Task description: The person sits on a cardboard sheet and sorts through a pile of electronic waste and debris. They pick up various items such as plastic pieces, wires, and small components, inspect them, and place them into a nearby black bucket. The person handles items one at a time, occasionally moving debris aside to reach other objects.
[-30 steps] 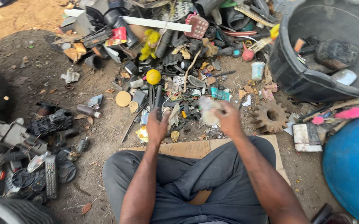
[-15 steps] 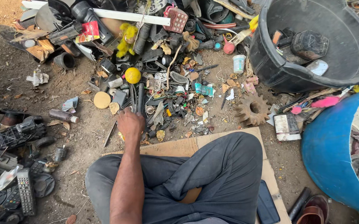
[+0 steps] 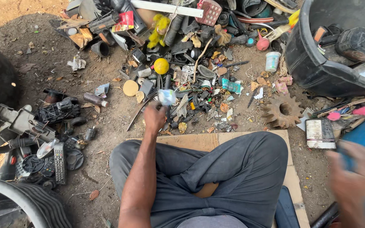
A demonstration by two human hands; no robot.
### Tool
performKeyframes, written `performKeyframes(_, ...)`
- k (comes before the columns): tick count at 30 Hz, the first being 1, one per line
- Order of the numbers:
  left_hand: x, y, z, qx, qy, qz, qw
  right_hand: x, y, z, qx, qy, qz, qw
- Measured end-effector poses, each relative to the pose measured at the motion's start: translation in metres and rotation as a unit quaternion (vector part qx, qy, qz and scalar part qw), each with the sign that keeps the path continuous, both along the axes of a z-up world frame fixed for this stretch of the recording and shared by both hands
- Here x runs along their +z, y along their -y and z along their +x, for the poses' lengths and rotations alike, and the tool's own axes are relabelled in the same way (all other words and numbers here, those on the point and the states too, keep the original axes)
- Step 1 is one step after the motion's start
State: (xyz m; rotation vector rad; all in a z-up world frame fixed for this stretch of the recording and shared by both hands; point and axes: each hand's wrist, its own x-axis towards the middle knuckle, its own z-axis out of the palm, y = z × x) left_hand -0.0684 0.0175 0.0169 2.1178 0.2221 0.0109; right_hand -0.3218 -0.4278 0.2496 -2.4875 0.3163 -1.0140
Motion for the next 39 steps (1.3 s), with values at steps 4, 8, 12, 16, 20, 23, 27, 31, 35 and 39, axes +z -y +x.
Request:
performKeyframes(4, 0.007, 0.035, -0.028, -0.175, 0.113, -0.019, 0.978, -0.085, -0.128, 0.13, 0.341, -0.299, 0.247, 0.856)
performKeyframes(8, 0.001, 0.043, -0.033, -0.222, 0.209, 0.015, 0.952, -0.209, -0.19, 0.231, 0.344, -0.401, 0.158, 0.834)
performKeyframes(12, -0.002, 0.024, -0.005, -0.036, 0.027, 0.041, 0.998, -0.251, -0.181, 0.256, 0.319, -0.356, 0.247, 0.843)
performKeyframes(16, -0.003, 0.016, 0.027, 0.06, -0.104, 0.063, 0.991, -0.238, -0.17, 0.264, 0.233, -0.333, 0.339, 0.848)
performKeyframes(20, -0.013, 0.033, 0.032, 0.031, -0.044, 0.184, 0.981, -0.244, -0.16, 0.271, 0.149, -0.374, 0.352, 0.845)
performKeyframes(23, -0.02, 0.037, 0.029, 0.008, -0.104, 0.182, 0.978, -0.247, -0.156, 0.271, 0.214, -0.289, 0.432, 0.827)
performKeyframes(27, -0.018, 0.034, 0.031, -0.032, -0.143, 0.175, 0.974, -0.18, -0.111, 0.256, 0.161, -0.302, 0.333, 0.879)
performKeyframes(31, -0.019, 0.041, 0.034, -0.13, -0.065, 0.259, 0.955, -0.076, -0.01, 0.221, 0.233, 0.301, 0.553, 0.741)
performKeyframes(35, -0.025, 0.055, 0.04, -0.105, 0.191, 0.41, 0.886, -0.076, 0.006, 0.212, 0.142, 0.31, 0.638, 0.69)
performKeyframes(39, -0.027, 0.053, 0.039, -0.084, 0.095, 0.337, 0.933, -0.144, -0.091, 0.227, 0.194, -0.108, 0.59, 0.776)
